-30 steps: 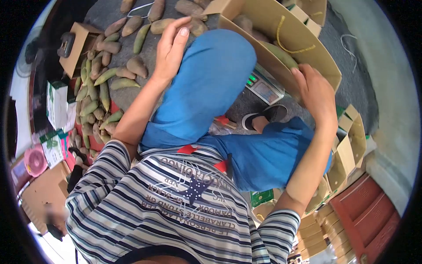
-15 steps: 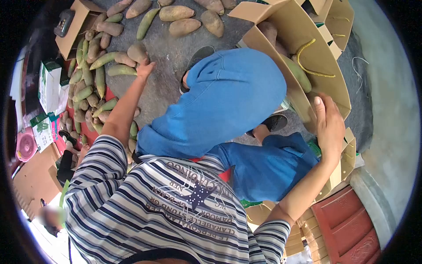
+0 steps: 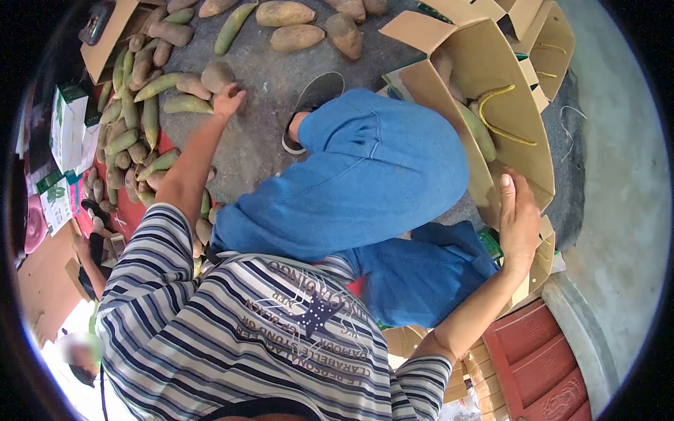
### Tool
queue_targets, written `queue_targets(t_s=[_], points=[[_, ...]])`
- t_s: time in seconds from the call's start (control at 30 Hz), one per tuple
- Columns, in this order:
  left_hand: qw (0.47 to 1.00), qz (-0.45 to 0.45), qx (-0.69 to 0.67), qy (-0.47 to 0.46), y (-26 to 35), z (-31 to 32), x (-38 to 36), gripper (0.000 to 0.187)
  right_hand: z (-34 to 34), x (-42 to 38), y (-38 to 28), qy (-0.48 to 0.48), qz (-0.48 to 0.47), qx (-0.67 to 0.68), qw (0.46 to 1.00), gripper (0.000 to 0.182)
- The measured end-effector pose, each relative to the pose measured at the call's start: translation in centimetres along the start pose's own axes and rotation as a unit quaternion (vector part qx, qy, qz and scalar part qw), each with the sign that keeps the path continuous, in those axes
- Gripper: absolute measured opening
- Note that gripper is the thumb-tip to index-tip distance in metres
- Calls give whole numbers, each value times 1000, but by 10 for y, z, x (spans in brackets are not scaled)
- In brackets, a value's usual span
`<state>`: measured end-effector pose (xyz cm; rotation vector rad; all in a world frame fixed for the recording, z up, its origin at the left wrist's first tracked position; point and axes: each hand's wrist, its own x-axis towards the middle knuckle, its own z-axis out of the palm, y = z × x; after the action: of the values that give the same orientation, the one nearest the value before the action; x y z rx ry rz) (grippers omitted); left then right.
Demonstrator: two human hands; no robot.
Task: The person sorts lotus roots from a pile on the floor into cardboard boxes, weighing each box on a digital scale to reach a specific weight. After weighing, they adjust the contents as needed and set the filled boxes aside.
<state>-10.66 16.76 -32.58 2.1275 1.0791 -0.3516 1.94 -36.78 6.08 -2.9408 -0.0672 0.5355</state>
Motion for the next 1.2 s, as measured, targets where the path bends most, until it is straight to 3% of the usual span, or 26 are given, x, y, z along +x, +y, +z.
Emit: queue_targets(t_s=[0.1, 0.2, 0.3, 0.4, 0.43, 0.53, 0.63, 0.7, 0.77, 0.87, 1.0, 1.07, 1.17, 1.2], points=[[995, 67, 63, 27, -21, 23, -52, 51, 1, 0, -2, 7, 0, 5, 1000, 45], [983, 95, 154, -26, -34, 26, -103, 49, 1, -1, 0, 5, -1, 7, 1000, 45], [992, 88, 53, 72, -12, 17, -114, 65, 3, 0, 1, 2, -5, 4, 1000, 45], [990, -7, 56, 128, -8, 34, -88, 79, 7, 2, 2, 10, -26, -10, 1000, 44], [987, 50, 71, 133, -8, 41, -87, 87, 7, 2, 0, 12, -38, -10, 999, 43], [996, 41, 67, -39, 12, 42, -85, 89, 8, -1, -3, 18, -56, -5, 998, 41], [991, -25, 51, -118, 40, 40, -88, 88, 10, -6, -6, 18, -55, 4, 998, 38], [995, 11, -56, -87, 45, 44, -88, 74, 11, -8, -1, 33, -59, -6, 998, 37], [957, -137, -200, -157, 30, 54, -55, 63, 13, -9, 5, 47, -73, -28, 996, 36], [931, -99, -300, -181, 81, 21, -83, 54, 16, -10, 9, 58, -102, -50, 992, 34], [935, 211, -263, -110, 180, -20, -136, 43, 24, -13, 15, 77, -142, -61, 985, 34], [905, 348, -226, -88, 243, -50, -170, 45, 24, -14, 15, 74, -144, -68, 984, 34], [816, 558, -152, -21, 325, -73, -214, 55, 26, -13, 19, 69, -146, -68, 985, 34], [796, 592, -120, -28, 352, -77, -230, 55, 27, -13, 22, 75, -150, -65, 984, 34]])
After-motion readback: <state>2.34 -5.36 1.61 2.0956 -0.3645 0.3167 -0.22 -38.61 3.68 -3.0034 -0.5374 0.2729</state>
